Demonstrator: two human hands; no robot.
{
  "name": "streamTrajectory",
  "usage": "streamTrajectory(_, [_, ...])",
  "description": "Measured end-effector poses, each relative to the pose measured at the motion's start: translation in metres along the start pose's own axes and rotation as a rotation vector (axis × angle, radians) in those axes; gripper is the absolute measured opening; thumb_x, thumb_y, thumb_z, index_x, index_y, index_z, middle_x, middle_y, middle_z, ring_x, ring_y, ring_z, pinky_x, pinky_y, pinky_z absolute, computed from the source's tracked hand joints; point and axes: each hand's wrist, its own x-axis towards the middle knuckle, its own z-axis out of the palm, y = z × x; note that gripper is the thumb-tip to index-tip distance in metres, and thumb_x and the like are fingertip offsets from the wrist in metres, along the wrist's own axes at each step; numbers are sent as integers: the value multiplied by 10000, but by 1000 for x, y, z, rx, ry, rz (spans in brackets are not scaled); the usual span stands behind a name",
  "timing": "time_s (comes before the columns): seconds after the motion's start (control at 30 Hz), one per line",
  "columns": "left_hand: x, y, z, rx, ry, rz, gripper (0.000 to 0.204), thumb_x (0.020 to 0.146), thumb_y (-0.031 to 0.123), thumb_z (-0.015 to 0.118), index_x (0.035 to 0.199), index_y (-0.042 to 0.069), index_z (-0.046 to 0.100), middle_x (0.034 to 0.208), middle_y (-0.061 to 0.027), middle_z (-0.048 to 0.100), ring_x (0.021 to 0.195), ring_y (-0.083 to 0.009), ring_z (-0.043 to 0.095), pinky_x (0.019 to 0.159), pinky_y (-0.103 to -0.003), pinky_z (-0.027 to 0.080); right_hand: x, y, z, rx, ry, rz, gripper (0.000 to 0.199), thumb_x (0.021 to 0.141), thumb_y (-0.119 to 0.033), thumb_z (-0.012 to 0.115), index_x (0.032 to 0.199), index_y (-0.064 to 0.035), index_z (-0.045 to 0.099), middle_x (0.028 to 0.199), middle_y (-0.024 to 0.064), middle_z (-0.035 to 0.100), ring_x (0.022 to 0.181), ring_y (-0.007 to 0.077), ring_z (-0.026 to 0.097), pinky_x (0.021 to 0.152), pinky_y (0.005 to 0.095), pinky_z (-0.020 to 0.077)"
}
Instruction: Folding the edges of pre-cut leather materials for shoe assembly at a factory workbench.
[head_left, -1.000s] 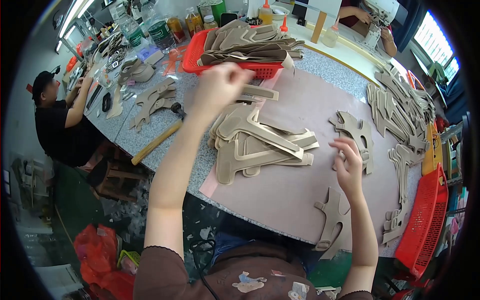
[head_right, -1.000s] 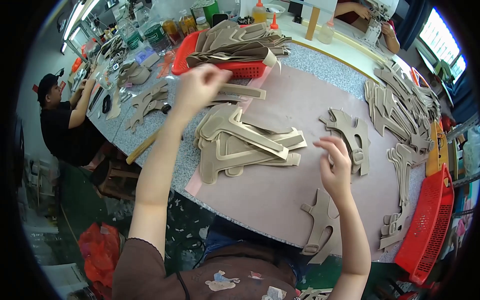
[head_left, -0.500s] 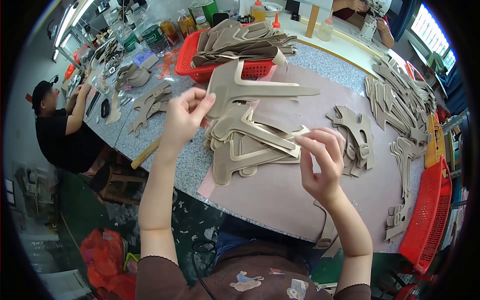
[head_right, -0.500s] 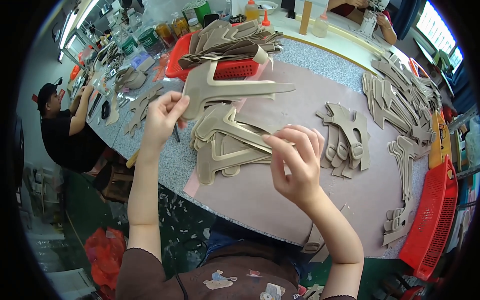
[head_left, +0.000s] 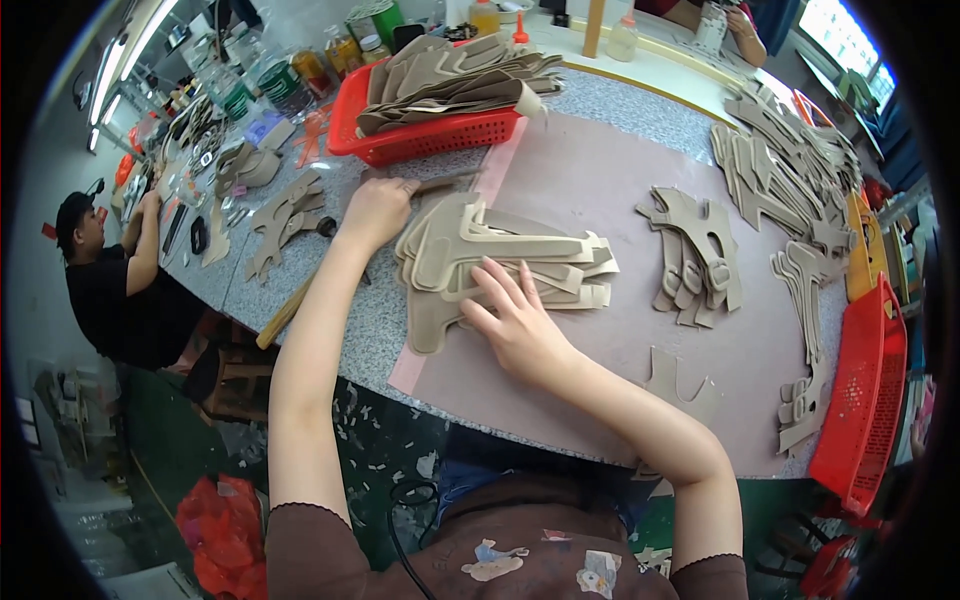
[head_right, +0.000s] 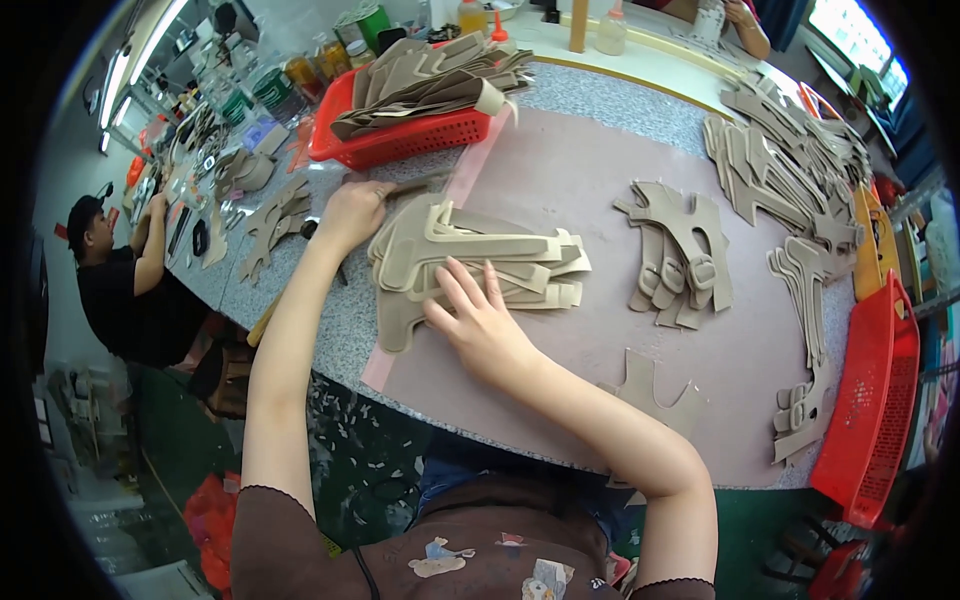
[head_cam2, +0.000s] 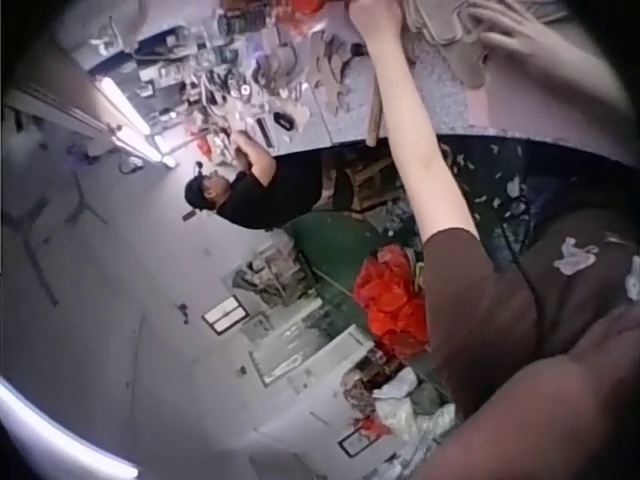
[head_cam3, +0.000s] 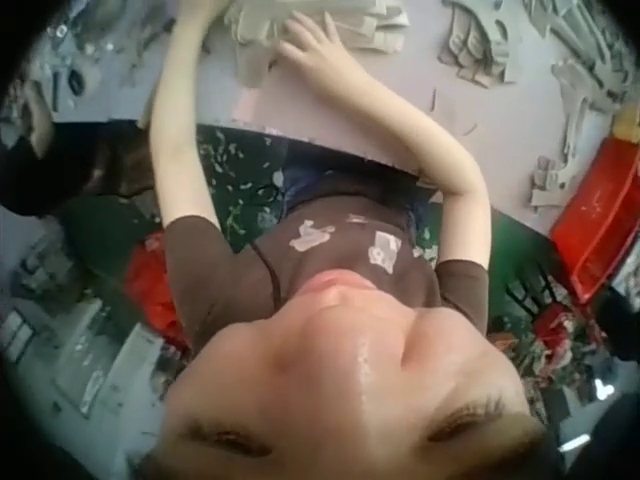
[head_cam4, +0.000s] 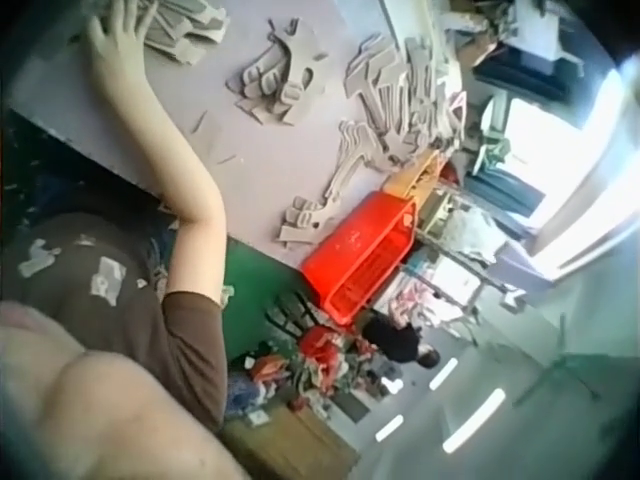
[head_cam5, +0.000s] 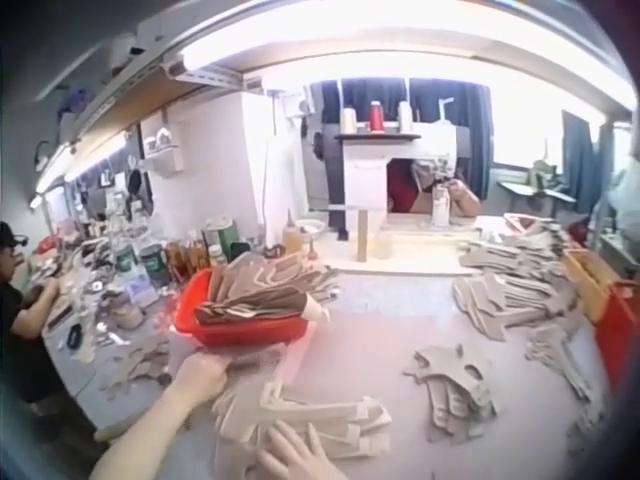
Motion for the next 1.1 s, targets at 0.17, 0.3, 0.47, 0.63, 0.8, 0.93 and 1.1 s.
streamTrajectory(0.17, [26,30,-71,-96,168,-336,287,845,34,566,1090,14,716,1022,-173,753,834,-377,673,827,-447,536,15,19,0,-55,55,34,345,884,-102,631,1221,-75,563,1505,209,443,1504,373,347,1257,590,249])
streamTrajectory(0.3, [32,75,-151,52,198,-309,278,856,24,544,1090,14,694,999,-138,730,924,-340,631,925,-431,494,-21,0,-34,104,6,15,299,899,-111,640,1188,-59,584,1496,208,460,1496,368,365,1259,561,270])
streamTrajectory(0.47, [26,102,-90,-61,128,-39,225,857,15,520,1017,26,677,929,-119,696,934,-325,594,935,-404,470,-109,-11,-85,328,-48,94,265,897,-144,693,1144,-58,653,1471,189,525,1461,369,437,1245,520,328])
streamTrajectory(0.63, [12,129,-70,-365,86,-201,175,852,13,510,949,21,655,907,-116,680,850,-315,592,865,-381,479,-208,15,-139,181,-53,425,356,874,-114,692,1229,-97,706,1500,131,552,1466,370,438,1250,550,302])
streamTrajectory(0.8, [10,249,-100,-783,-210,30,145,879,7,572,992,47,654,839,-81,642,692,-228,575,677,-341,470,-238,-2,-154,48,-97,559,398,894,-84,651,1291,-73,685,1429,120,614,1421,367,476,1225,523,334])
streamTrajectory(0.93, [-8,281,-86,-940,-453,108,122,921,89,671,1037,52,661,858,-56,658,659,-167,532,624,-300,440,-221,-14,-159,269,-6,678,355,946,-75,606,1294,-38,666,1300,143,671,1278,331,581,1118,459,453])
streamTrajectory(1.1, [-6,294,-91,-1274,-668,-111,168,913,115,726,1057,48,673,814,-30,650,629,-132,486,586,-270,401,-199,-30,-149,1197,330,1130,272,1018,-66,540,1257,11,644,1082,160,712,976,238,684,858,337,576])
